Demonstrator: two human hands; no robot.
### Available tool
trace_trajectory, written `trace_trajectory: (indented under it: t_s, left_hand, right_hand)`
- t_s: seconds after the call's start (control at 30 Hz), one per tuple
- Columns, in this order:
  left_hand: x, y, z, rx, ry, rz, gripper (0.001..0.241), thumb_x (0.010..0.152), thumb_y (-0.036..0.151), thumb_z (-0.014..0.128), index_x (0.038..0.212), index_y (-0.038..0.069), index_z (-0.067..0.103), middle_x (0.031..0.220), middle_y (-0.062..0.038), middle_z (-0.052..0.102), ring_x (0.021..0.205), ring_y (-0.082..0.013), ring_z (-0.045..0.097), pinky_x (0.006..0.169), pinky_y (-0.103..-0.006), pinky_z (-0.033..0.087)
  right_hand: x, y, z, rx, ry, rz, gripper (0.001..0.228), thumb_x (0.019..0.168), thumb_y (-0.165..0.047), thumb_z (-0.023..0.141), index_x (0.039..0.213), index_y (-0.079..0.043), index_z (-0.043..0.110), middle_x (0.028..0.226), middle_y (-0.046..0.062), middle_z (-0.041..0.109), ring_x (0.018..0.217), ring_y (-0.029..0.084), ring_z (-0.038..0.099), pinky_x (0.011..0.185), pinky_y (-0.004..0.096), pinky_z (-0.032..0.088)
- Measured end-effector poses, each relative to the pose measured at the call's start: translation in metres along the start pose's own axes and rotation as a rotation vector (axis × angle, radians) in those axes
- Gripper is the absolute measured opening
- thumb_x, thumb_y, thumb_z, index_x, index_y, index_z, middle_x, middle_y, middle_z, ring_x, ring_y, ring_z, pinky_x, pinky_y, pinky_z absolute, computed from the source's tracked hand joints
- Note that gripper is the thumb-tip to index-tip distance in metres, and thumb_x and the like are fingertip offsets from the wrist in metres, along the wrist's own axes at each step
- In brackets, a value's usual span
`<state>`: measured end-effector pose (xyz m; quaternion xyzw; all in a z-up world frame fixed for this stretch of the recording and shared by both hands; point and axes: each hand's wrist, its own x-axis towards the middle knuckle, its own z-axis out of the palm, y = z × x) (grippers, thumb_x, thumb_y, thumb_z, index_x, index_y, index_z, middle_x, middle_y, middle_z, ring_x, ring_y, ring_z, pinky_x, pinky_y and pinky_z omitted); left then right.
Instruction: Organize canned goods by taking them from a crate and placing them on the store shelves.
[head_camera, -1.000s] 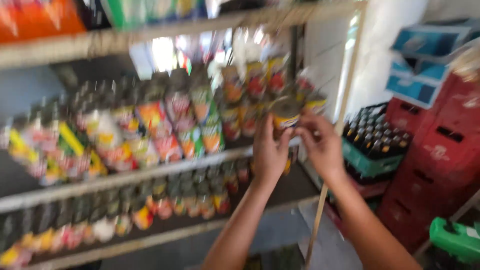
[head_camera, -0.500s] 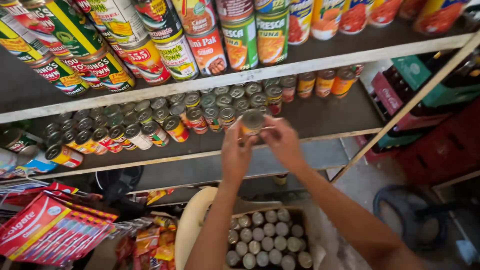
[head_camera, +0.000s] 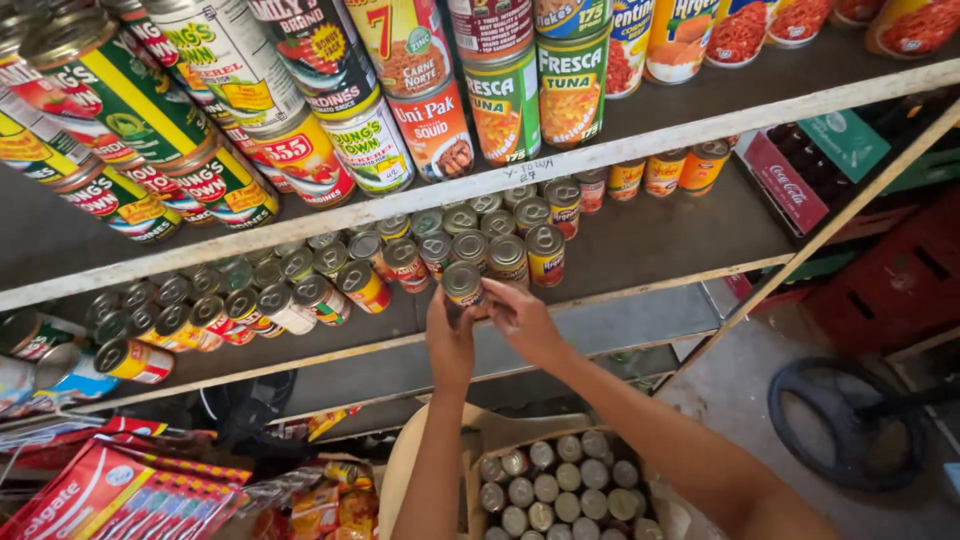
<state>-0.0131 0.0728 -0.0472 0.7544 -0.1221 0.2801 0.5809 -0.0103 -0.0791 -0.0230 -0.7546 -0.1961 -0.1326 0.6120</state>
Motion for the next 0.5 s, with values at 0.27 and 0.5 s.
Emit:
trace_trajectory:
  t_s: [0.27, 0.5]
  left_hand:
    - [-0.008, 0.027, 0.010, 0.099, 0.026, -0.103, 0.055, 0.089, -0.001, 0.071, 0.139, -0.002, 0.047, 0.127, -0.019, 0.058, 0.114, -0.0292, 0.065, 0.094, -0.0381, 0.054]
    - [-0.021, 0.071, 0.063, 0.192, -0.021, 0.247, 0.033, 0.094, 0.004, 0.065, 0.126, 0.001, 0.057, 0.118, -0.021, 0.062, 0.112, -0.0387, 0.062, 0.096, -0.0439, 0.050]
  right_hand:
    - [-0.015, 0.043, 0.001, 0.129, 0.028, 0.106, 0.044, 0.091, 0.004, 0.061, 0.135, -0.002, 0.058, 0.117, 0.012, 0.071, 0.108, 0.018, 0.071, 0.091, 0.032, 0.058]
    - [-0.012, 0.002, -0.066, 0.055, 0.057, 0.078, 0.035, 0.093, 0.004, 0.060, 0.128, -0.002, 0.064, 0.113, 0.009, 0.073, 0.103, 0.016, 0.070, 0.089, 0.031, 0.058]
